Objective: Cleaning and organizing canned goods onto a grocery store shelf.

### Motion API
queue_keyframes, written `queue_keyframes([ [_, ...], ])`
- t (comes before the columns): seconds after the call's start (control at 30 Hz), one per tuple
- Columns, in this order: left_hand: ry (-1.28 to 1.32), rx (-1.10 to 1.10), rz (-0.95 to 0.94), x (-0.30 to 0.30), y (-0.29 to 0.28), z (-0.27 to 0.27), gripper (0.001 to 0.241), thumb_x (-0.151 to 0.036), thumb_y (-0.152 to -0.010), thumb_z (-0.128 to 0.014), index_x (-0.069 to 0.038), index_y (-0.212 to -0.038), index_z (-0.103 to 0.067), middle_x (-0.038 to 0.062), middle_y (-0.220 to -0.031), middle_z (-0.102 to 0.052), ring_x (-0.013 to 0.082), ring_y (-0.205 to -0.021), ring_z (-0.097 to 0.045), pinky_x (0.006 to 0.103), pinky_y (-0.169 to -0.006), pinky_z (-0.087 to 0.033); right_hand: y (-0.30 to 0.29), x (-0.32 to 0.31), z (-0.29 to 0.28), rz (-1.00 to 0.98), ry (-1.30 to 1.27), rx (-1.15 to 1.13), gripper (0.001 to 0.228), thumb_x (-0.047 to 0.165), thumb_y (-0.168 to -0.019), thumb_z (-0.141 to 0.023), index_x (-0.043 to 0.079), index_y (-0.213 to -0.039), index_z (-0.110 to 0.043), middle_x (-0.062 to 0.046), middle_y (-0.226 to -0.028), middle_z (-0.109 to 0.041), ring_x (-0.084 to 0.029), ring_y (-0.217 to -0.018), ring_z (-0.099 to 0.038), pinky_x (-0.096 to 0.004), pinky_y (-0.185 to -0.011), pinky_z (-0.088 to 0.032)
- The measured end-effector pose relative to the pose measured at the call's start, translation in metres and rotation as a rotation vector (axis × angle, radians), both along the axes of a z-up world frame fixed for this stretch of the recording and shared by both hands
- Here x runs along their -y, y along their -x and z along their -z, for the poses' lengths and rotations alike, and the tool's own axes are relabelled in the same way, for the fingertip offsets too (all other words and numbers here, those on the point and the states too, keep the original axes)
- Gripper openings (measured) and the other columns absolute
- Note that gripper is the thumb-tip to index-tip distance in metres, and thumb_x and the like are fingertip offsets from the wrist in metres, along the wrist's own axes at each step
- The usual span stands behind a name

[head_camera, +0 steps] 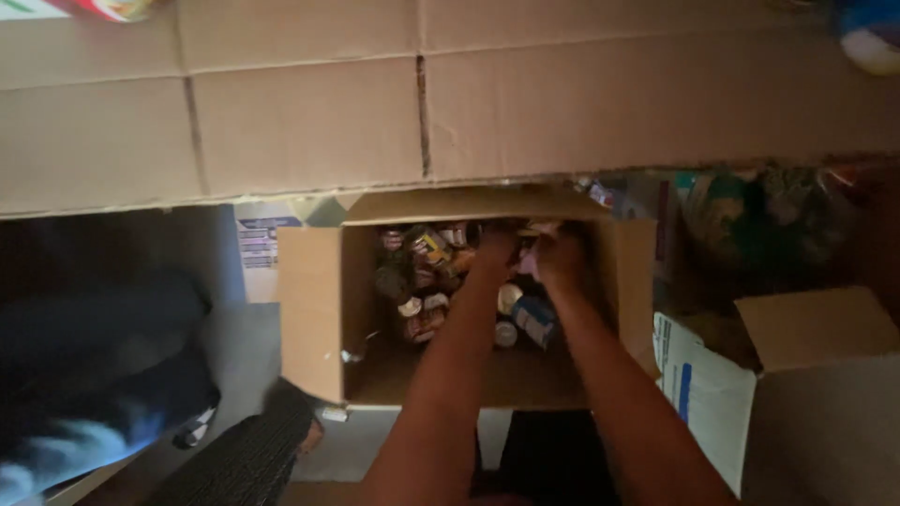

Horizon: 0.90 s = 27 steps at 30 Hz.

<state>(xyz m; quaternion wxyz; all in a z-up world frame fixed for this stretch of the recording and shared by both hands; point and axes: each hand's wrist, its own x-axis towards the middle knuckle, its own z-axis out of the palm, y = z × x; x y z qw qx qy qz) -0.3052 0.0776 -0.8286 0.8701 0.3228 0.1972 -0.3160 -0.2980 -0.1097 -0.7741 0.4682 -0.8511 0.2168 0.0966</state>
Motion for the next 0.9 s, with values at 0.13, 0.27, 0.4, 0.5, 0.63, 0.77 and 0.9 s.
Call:
queue_keyframes([
  [0.13, 0.113, 0.026, -0.095, 0.017, -0.005, -0.010, 0.039, -0.018, -0.087, -0.066, -0.005, -0.124, -0.069, 0.016, -0.117, -0.070, 0.0326, -0.103, -0.068, 0.0451, -0.088, -0.057, 0.011, -0.003, 0.011, -0.002, -0.003, -0.008, 0.030, 0.024, -0.092, -0.061, 0.005, -0.113, -0.072, -0.023, -0.091, -0.073, -0.041, -0.082, -0.069, -0.048, -0.071, -0.055],
  [0.27, 0.186, 0.076, -0.155, 0.033, 0.001, -0.028, 0.040, -0.017, -0.087, -0.067, -0.004, -0.125, -0.069, 0.015, -0.119, -0.069, 0.0313, -0.105, -0.066, 0.0434, -0.091, -0.056, 0.036, 0.008, -0.035, -0.049, 0.099, -0.025, 0.033, 0.028, -0.092, -0.070, -0.001, -0.108, -0.073, -0.018, -0.090, -0.073, -0.032, -0.084, -0.071, -0.043, -0.073, -0.056],
  [0.4, 0.047, -0.053, -0.118, 0.004, 0.013, -0.110, 0.036, -0.024, -0.091, -0.065, -0.011, -0.125, -0.066, 0.010, -0.116, -0.068, 0.0287, -0.101, -0.064, 0.0427, -0.084, -0.053, 0.044, 0.004, -0.184, -0.060, -0.154, -0.113, 0.034, 0.028, -0.091, -0.071, 0.001, -0.112, -0.072, -0.012, -0.097, -0.074, -0.022, -0.088, -0.071, -0.038, -0.079, -0.057],
  [0.5, -0.128, -0.215, -0.046, -0.012, 0.030, -0.163, 0.033, -0.031, -0.097, -0.064, -0.018, -0.127, -0.059, 0.005, -0.113, -0.066, 0.0251, -0.098, -0.064, 0.0416, -0.077, -0.051, 0.044, -0.026, -0.271, -0.095, -0.351, 0.226, 0.038, 0.024, -0.093, -0.070, 0.003, -0.124, -0.064, -0.010, -0.112, -0.070, -0.020, -0.099, -0.068, -0.037, -0.086, -0.056],
  [0.63, 0.220, -0.048, -0.141, 0.013, 0.060, -0.256, 0.046, -0.042, -0.103, -0.057, -0.015, -0.141, -0.057, 0.003, -0.135, -0.066, 0.0192, -0.117, -0.067, 0.0377, -0.095, -0.058, 0.057, -0.079, -0.353, -0.344, -0.039, 0.715, 0.038, 0.016, -0.094, -0.068, 0.007, -0.129, -0.061, -0.012, -0.128, -0.065, -0.027, -0.113, -0.064, -0.040, -0.096, -0.054],
  [0.77, 0.395, -0.059, -0.114, 0.005, 0.071, -0.316, 0.049, -0.037, -0.105, -0.063, -0.006, -0.142, -0.054, 0.012, -0.140, -0.062, 0.0253, -0.124, -0.063, 0.0404, -0.099, -0.058, 0.034, -0.055, -0.373, -0.370, 0.085, 0.712, 0.027, 0.018, -0.098, -0.065, 0.006, -0.121, -0.071, -0.014, -0.120, -0.073, -0.028, -0.104, -0.069, -0.038, -0.092, -0.057],
  [0.9, -0.001, 0.193, 0.090, -0.019, 0.070, -0.417, 0.062, -0.028, -0.092, -0.072, -0.018, -0.146, -0.044, 0.003, -0.123, -0.062, 0.0193, -0.107, -0.060, 0.0390, -0.079, -0.053, 0.049, -0.040, -0.426, -0.220, -0.452, 0.303, 0.032, 0.023, -0.100, -0.065, 0.004, -0.125, -0.071, -0.010, -0.115, -0.073, -0.018, -0.097, -0.069, -0.034, -0.081, -0.057],
])
